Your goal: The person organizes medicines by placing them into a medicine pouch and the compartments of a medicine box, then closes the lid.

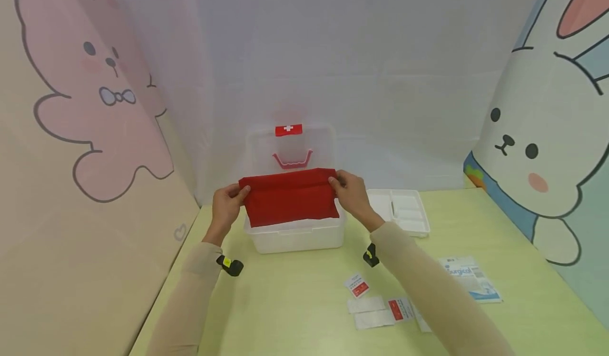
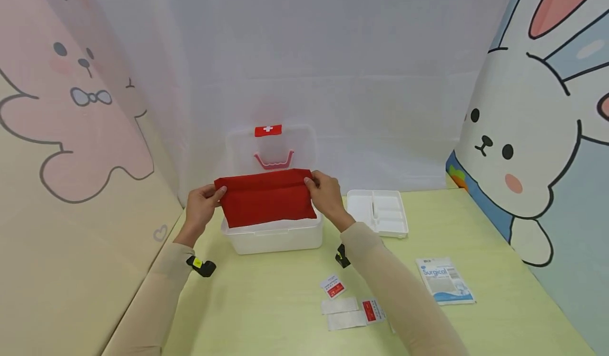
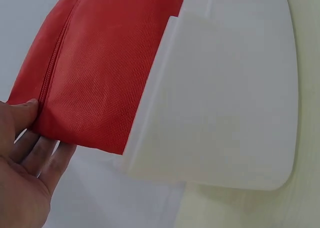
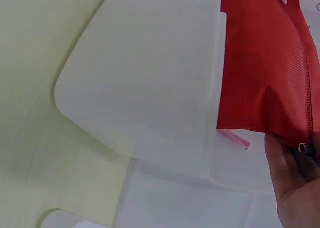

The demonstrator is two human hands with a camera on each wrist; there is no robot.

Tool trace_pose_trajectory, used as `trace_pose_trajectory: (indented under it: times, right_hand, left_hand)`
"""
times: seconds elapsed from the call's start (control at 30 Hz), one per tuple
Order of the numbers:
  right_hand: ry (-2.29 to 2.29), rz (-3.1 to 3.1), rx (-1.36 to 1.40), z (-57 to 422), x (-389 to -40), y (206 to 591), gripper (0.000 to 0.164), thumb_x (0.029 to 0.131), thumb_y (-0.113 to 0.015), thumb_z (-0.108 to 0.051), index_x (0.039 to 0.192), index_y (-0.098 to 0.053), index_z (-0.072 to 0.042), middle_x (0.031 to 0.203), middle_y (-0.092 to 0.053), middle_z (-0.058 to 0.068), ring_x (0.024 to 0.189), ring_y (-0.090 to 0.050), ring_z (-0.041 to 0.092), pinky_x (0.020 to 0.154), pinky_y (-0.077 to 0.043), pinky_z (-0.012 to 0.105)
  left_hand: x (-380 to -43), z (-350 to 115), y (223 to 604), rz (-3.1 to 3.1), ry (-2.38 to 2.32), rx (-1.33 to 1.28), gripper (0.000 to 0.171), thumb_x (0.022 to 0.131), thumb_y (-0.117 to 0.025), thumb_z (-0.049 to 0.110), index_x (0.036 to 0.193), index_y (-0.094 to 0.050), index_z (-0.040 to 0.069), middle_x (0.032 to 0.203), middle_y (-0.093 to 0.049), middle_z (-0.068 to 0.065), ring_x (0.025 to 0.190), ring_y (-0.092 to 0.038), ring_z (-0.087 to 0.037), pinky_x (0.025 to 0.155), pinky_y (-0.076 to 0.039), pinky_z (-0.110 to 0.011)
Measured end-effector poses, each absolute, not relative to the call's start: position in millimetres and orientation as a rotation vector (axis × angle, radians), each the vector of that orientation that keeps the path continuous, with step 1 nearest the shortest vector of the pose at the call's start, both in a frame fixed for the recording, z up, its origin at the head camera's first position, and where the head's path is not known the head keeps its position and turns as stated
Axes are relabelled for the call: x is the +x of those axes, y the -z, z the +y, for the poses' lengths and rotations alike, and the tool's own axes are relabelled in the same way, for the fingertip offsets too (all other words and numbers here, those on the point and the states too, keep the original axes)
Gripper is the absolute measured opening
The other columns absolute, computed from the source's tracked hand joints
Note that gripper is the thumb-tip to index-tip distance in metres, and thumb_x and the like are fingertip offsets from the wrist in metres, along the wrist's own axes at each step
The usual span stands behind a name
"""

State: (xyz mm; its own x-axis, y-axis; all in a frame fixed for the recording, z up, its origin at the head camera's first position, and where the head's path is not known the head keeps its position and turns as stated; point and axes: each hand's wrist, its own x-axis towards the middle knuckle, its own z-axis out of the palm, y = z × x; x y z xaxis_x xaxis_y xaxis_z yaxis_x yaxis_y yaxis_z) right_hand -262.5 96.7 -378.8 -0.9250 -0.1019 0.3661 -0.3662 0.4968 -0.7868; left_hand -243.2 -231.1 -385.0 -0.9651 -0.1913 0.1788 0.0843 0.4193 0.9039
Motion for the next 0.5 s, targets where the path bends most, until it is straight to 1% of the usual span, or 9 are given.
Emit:
trace_pose_trajectory:
  times: [0.13, 0.27, 0.4, 0.5]
  right_hand:
    - [-1.338, -2.561, 0.344, 95.0, -264.9, 387.7, 0.021, 0.098, -0.057, -0.018, 0.104, -0.067, 0.000, 0.090, -0.073, 0.017, 0.071, -0.067, 0.022, 0.064, -0.054, 0.030]
    - [-1.334, -2.639, 0.294, 94.8, -265.9, 393.4, 0.022, 0.097, -0.059, -0.017, 0.107, -0.067, 0.001, 0.091, -0.073, 0.018, 0.064, -0.066, 0.018, 0.059, -0.054, 0.027]
    - [-1.314, -2.703, 0.273, 94.8, -265.5, 396.9, 0.023, 0.095, -0.062, -0.017, 0.108, -0.067, 0.001, 0.088, -0.073, 0.016, 0.059, -0.065, 0.014, 0.057, -0.054, 0.025]
    - [-1.226, -2.753, 0.280, 96.5, -266.5, 399.8, 0.022, 0.093, -0.065, -0.017, 0.105, -0.069, 0.000, 0.083, -0.074, 0.013, 0.058, -0.065, 0.012, 0.057, -0.051, 0.023]
  left_hand:
    - [-243.7, -232.9, 394.4, -2.466, 1.533, 0.115, 0.031, 0.093, -0.068, 0.026, 0.113, -0.069, 0.002, 0.107, -0.072, -0.019, 0.086, -0.070, -0.020, 0.080, -0.059, -0.031]
    - [-244.8, -233.9, 401.4, -2.497, 1.503, 0.117, 0.024, 0.091, -0.070, 0.020, 0.105, -0.070, 0.001, 0.100, -0.072, -0.018, 0.078, -0.068, -0.015, 0.075, -0.060, -0.030]
    - [-244.8, -235.6, 405.6, -2.522, 1.466, 0.105, 0.022, 0.089, -0.071, 0.015, 0.103, -0.070, -0.001, 0.098, -0.072, -0.020, 0.077, -0.071, -0.019, 0.074, -0.060, -0.031]
    - [-244.6, -235.8, 407.6, -2.581, 1.423, 0.116, 0.020, 0.089, -0.071, 0.014, 0.103, -0.070, 0.000, 0.099, -0.072, -0.019, 0.080, -0.072, -0.022, 0.077, -0.060, -0.032]
